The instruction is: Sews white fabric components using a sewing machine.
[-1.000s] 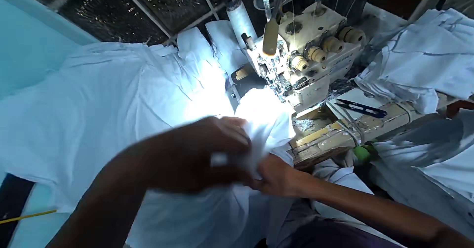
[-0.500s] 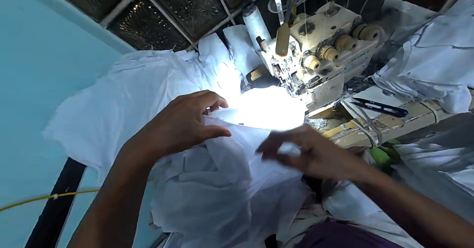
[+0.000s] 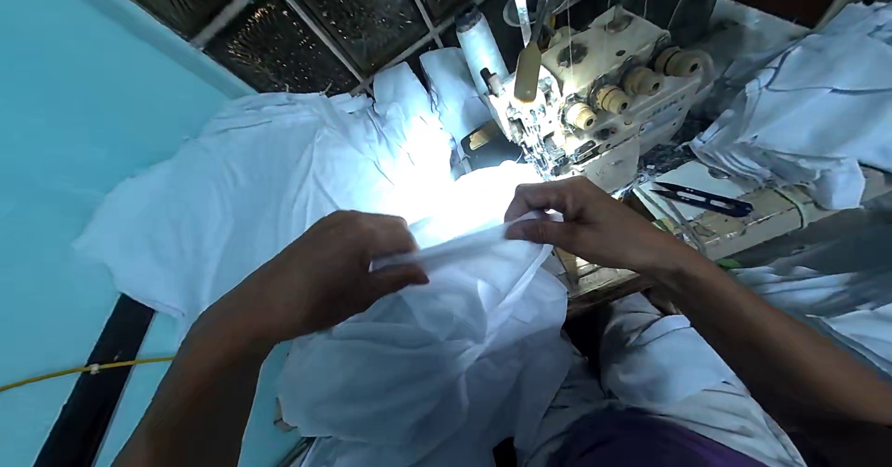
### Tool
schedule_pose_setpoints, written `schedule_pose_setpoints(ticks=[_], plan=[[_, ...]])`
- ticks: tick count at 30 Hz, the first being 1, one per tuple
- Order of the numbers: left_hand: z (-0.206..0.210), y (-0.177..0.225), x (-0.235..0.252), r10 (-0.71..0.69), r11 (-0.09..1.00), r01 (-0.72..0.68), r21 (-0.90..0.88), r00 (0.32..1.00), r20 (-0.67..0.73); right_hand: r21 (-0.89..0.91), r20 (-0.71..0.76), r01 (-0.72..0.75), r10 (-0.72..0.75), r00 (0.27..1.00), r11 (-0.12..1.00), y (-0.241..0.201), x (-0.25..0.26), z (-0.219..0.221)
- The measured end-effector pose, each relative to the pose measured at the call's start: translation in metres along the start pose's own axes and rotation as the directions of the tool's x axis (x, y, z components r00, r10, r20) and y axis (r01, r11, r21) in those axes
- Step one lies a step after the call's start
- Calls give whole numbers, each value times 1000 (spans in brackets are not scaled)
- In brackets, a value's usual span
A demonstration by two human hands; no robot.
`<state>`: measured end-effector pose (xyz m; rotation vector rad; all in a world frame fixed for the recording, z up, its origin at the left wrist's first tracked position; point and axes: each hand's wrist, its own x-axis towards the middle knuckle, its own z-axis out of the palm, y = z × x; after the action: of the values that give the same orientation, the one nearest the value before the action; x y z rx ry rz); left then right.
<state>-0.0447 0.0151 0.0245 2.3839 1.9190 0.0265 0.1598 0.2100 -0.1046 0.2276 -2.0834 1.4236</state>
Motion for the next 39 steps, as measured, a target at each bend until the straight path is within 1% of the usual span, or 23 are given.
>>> schedule_pose_setpoints(ticks=[1, 3, 5, 8, 9, 10, 12, 14, 17, 19, 22, 23, 25, 27, 31, 34, 36, 39], plan=[[2, -1, -5, 36, 998, -36, -54, 999, 5, -21, 22, 6, -6, 1000, 1000, 7, -2, -1], [7, 2, -15, 48, 993, -46, -106, 999, 16, -95, 92, 34, -26, 995, 995, 21, -8, -5], [10, 7, -25, 64, 984, -59, -170, 998, 23, -287, 99, 79, -53, 994, 955, 35, -14, -11], [2, 17, -34, 209, 911, -170, -375, 976, 65, -512, 13, 60, -62, 998, 857, 56, -14, -23], [-2, 19, -35, 248, 879, -191, -437, 966, 77, -560, -26, 45, -72, 997, 827, 62, -12, -26], [-4, 19, -37, 248, 856, -180, -484, 966, 79, -582, -62, 26, -77, 995, 813, 67, -11, -28], [-7, 9, -43, 187, 862, -138, -489, 981, 54, -583, -131, -10, -82, 988, 813, 73, -9, -28], [-11, -2, -50, 66, 882, -53, -468, 998, 12, -577, -194, -49, -78, 978, 815, 75, -9, -21], [-22, -5, -42, -86, 893, 46, -448, 994, -69, -575, -256, -70, -98, 962, 815, 69, -10, -6], [-25, -6, -37, -142, 884, 82, -459, 985, -97, -535, -251, -4, -155, 955, 845, 62, -5, 3], [-26, -7, -36, -206, 871, 138, -472, 974, -97, -441, -177, 149, -249, 952, 885, 49, 8, 14], [-28, -4, -35, -235, 865, 167, -474, 968, -89, -404, -155, 181, -261, 953, 897, 43, 12, 16], [-30, 1, -32, -315, 851, 249, -463, 946, -71, -335, -134, 199, -256, 957, 921, 35, 17, 18], [-31, -1, -33, -357, 854, 305, -421, 933, -50, -280, -115, 207, -247, 962, 937, 33, 19, 15], [-25, -10, -28, -370, 879, 325, -349, 926, -70, -228, -28, 177, -188, 982, 957, 30, 13, 2], [-14, -17, -19, -369, 897, 318, -307, 921, -123, -272, 46, 130, -122, 991, 954, 21, -2, -15], [-2, -21, -10, -289, 939, 241, -246, 940, -181, -342, 104, 101, -69, 992, 934, 16, -18, -27], [9, -13, 7, -111, 983, 77, -166, 973, -205, -427, 233, 100, 3, 972, 899, 14, -49, -37]])
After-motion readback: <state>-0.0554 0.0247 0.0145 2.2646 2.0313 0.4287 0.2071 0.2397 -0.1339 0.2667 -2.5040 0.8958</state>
